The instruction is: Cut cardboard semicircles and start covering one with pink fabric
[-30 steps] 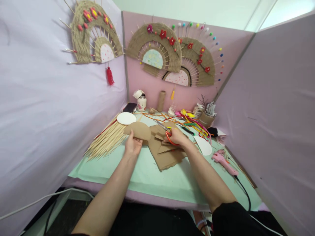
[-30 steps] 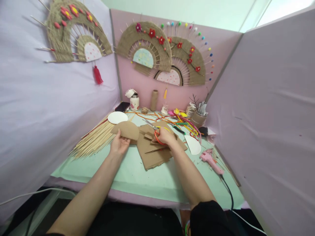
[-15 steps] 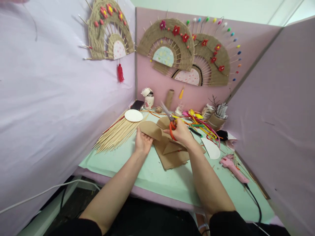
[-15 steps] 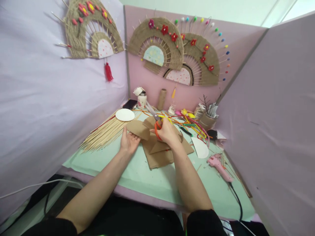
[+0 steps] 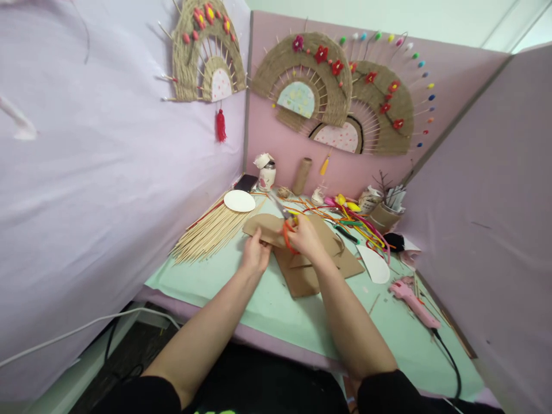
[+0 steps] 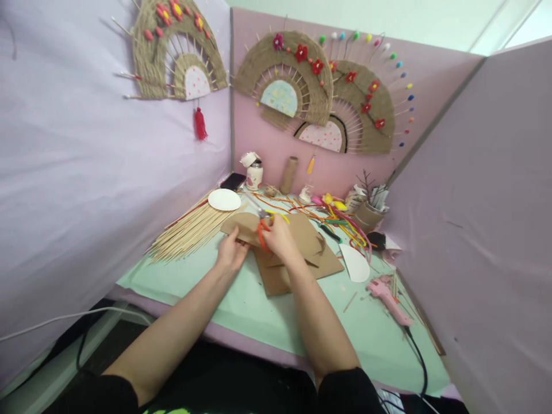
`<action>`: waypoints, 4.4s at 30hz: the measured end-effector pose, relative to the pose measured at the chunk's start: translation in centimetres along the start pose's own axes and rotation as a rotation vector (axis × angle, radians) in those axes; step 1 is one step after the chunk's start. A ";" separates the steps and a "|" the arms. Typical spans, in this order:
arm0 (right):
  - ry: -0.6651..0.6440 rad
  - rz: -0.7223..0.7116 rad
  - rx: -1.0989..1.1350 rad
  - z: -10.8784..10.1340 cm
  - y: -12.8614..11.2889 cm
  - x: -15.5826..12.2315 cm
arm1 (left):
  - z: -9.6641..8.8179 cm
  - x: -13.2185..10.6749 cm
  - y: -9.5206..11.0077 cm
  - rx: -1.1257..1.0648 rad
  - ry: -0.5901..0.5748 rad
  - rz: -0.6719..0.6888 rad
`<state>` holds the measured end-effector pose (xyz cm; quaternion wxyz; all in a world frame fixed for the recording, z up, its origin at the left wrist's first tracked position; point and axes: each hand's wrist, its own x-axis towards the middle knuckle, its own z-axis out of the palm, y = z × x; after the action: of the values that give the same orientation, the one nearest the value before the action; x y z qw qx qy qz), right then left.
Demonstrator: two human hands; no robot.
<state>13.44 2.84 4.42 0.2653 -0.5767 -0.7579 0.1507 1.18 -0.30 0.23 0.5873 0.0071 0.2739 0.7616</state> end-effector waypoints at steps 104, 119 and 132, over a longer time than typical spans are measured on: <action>-0.091 0.047 0.782 4.3 0.5 -7.4 | -7.6 -4.0 10.4 1.333 -0.363 0.455; -0.255 -0.258 0.479 9.2 0.7 -8.9 | -9.7 -3.2 10.2 1.847 -0.415 0.571; -0.214 -0.274 0.398 7.1 -1.8 -5.4 | -9.5 -3.4 10.2 1.870 -0.398 0.565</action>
<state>8.93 -2.34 -1.62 0.3097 -0.3858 -0.8080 0.3199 -10.01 -8.91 -2.41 0.1780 0.6593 0.6484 0.3364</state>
